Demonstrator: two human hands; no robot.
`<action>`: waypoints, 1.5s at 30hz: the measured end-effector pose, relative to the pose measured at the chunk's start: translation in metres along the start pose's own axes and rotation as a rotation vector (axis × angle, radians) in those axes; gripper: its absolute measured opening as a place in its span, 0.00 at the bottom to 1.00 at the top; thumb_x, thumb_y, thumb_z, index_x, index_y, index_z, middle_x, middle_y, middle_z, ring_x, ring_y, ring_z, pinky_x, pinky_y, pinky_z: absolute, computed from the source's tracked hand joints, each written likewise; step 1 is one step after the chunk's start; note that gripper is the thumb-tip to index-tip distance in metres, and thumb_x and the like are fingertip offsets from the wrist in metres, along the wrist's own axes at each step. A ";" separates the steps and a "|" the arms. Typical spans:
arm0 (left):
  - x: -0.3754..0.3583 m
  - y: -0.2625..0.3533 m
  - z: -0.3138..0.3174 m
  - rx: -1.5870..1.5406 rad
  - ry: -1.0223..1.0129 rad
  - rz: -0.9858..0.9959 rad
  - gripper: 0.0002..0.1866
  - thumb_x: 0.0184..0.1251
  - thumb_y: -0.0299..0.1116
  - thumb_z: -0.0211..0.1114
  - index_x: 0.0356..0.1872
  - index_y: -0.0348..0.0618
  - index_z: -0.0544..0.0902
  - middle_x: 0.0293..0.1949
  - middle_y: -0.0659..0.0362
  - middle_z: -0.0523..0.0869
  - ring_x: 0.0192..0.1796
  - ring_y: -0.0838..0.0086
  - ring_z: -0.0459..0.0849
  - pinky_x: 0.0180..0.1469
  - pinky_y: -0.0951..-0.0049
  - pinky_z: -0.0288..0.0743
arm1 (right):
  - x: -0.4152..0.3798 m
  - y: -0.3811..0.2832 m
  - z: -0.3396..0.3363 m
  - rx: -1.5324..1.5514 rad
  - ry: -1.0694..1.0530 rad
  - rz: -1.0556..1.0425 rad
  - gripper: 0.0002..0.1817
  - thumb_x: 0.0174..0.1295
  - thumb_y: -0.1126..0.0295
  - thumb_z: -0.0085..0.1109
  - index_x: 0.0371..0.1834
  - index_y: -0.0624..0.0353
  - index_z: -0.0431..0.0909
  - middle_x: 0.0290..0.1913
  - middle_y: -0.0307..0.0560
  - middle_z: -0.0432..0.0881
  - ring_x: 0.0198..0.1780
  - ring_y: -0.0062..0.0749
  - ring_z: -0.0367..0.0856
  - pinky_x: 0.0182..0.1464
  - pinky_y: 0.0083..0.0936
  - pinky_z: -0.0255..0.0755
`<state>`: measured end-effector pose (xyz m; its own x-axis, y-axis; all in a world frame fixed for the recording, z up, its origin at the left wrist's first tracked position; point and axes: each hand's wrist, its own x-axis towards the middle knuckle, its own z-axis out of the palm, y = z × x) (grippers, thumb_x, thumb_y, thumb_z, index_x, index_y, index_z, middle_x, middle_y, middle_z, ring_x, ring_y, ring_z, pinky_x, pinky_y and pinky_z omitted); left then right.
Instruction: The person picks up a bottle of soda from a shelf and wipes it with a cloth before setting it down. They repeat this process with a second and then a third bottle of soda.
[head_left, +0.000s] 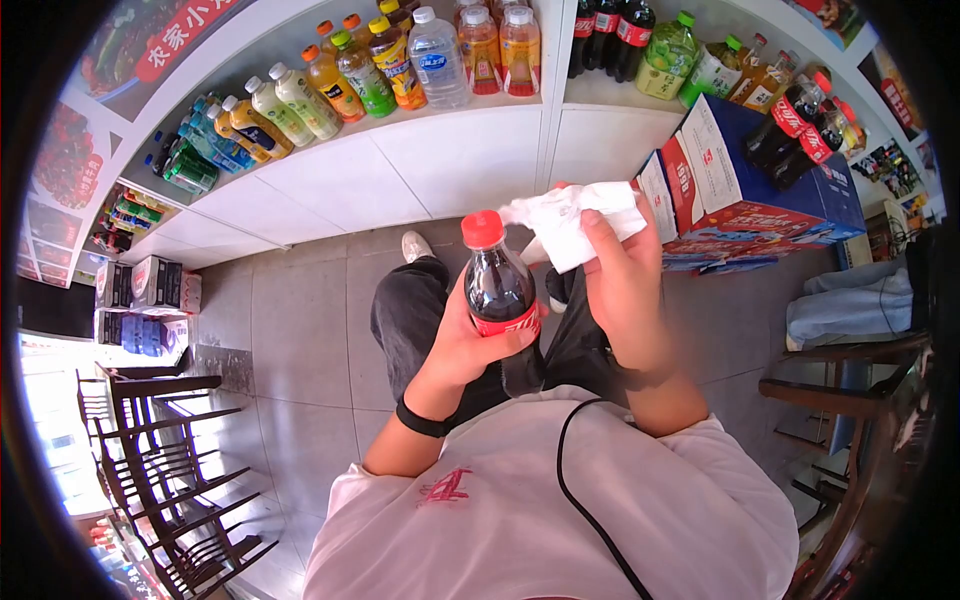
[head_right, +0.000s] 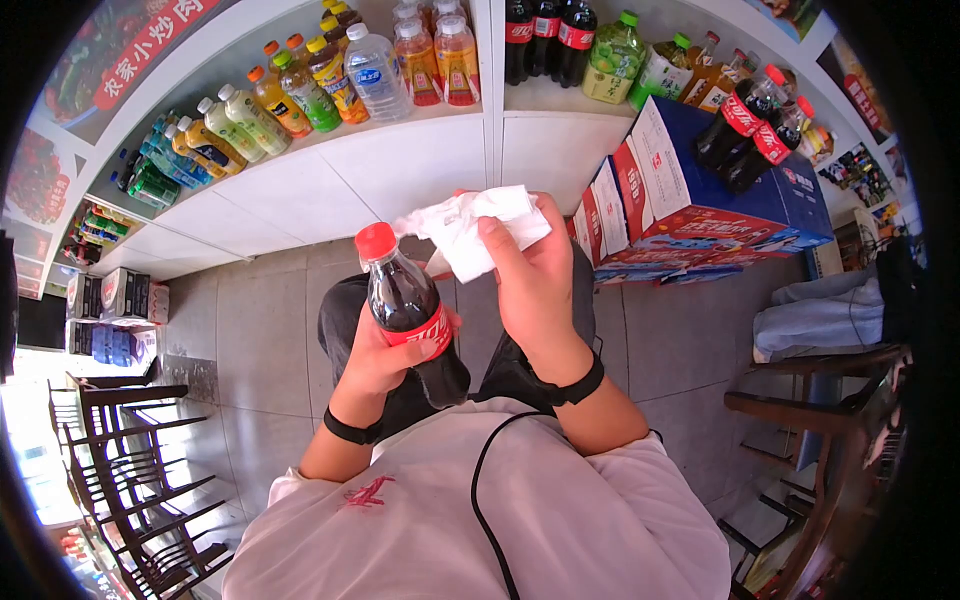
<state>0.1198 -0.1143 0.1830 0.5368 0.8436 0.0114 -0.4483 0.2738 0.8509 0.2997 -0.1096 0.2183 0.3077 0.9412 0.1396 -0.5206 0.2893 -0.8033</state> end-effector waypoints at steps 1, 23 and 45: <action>0.001 0.001 0.001 0.007 -0.001 -0.011 0.39 0.50 0.20 0.75 0.65 0.39 0.66 0.47 0.57 0.82 0.48 0.70 0.85 0.51 0.68 0.80 | -0.001 0.004 0.000 -0.081 0.008 -0.091 0.12 0.68 0.78 0.59 0.52 0.66 0.70 0.56 0.55 0.82 0.54 0.31 0.82 0.54 0.26 0.78; -0.003 0.010 0.005 0.305 -0.108 -0.062 0.43 0.45 0.25 0.78 0.66 0.39 0.67 0.53 0.61 0.78 0.53 0.79 0.78 0.56 0.74 0.72 | -0.014 0.008 0.009 -0.257 -0.570 0.069 0.31 0.63 0.71 0.66 0.68 0.65 0.64 0.53 0.49 0.83 0.54 0.28 0.81 0.57 0.28 0.74; -0.007 0.010 0.021 0.482 -0.020 -0.058 0.39 0.45 0.28 0.79 0.60 0.36 0.68 0.47 0.58 0.81 0.48 0.78 0.80 0.51 0.74 0.76 | 0.000 0.001 0.015 -0.157 -0.455 -0.206 0.22 0.78 0.56 0.42 0.53 0.66 0.76 0.62 0.64 0.76 0.52 0.45 0.84 0.55 0.35 0.77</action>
<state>0.1265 -0.1275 0.2021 0.5666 0.8232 -0.0370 -0.0373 0.0705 0.9968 0.2872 -0.1062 0.2258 -0.0039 0.8583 0.5132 -0.3489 0.4798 -0.8050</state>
